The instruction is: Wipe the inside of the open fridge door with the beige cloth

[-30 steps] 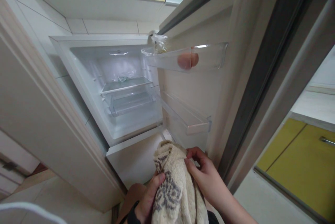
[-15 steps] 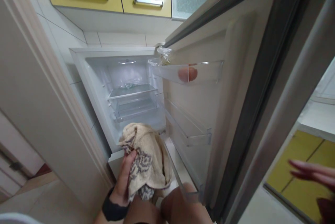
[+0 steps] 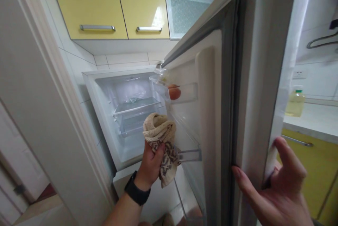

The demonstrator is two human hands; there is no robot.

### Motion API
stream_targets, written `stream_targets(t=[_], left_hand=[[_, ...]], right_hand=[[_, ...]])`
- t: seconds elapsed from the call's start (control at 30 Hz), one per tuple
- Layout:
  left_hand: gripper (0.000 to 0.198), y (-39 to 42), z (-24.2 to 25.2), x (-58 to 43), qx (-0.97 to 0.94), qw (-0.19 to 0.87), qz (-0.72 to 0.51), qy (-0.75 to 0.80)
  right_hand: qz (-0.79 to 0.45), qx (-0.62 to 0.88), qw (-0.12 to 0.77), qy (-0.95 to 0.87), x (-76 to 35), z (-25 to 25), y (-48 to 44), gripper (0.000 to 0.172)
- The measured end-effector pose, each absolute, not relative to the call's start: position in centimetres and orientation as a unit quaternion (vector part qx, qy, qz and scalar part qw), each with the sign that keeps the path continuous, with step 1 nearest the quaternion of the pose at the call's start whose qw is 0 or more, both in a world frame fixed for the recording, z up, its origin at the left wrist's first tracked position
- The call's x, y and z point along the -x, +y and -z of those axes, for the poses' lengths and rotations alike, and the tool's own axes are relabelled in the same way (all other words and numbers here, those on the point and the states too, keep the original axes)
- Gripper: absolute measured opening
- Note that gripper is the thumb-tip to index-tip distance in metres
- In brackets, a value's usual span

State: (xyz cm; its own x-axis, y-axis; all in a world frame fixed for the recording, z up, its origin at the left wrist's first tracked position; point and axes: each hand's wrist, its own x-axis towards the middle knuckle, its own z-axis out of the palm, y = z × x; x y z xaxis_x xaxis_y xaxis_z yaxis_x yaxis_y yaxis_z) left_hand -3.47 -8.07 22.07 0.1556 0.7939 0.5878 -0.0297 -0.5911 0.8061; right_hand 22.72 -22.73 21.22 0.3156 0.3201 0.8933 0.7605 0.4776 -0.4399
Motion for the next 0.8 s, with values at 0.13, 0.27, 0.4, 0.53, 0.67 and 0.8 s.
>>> stream_targets(t=[0.13, 0.27, 0.4, 0.53, 0.67, 0.8], left_hand=[[0.068, -8.1, -21.9, 3.3, -0.699, 0.278, -0.580, 0.315], [0.070, -9.0, -22.9, 2.5, -0.697, 0.253, -0.579, 0.340], [0.055, -9.9, -24.0, 2.2, -0.717, 0.205, -0.574, 0.337], [0.028, -10.8, -24.1, 2.4, -0.746, 0.109, -0.585, 0.301], [0.045, -11.6, -22.9, 2.7, -0.747, 0.041, -0.599, 0.284], [0.034, -10.8, -22.5, 2.6, -0.734, 0.067, -0.614, 0.282]], right_hand=[[0.165, 0.486, 0.647, -0.565, -22.1, -21.4, -23.2, 0.106], [0.204, 0.469, 0.622, -0.593, -21.2, -22.0, -23.8, 0.101], [0.215, 0.471, 0.620, -0.590, -21.0, -22.1, -24.1, 0.099], [0.226, 0.462, 0.625, -0.587, -21.0, -22.0, -23.8, 0.099], [0.222, 0.460, 0.622, -0.593, -21.0, -22.1, -23.7, 0.098], [0.212, 0.456, 0.630, -0.592, -21.1, -22.0, -23.8, 0.099]])
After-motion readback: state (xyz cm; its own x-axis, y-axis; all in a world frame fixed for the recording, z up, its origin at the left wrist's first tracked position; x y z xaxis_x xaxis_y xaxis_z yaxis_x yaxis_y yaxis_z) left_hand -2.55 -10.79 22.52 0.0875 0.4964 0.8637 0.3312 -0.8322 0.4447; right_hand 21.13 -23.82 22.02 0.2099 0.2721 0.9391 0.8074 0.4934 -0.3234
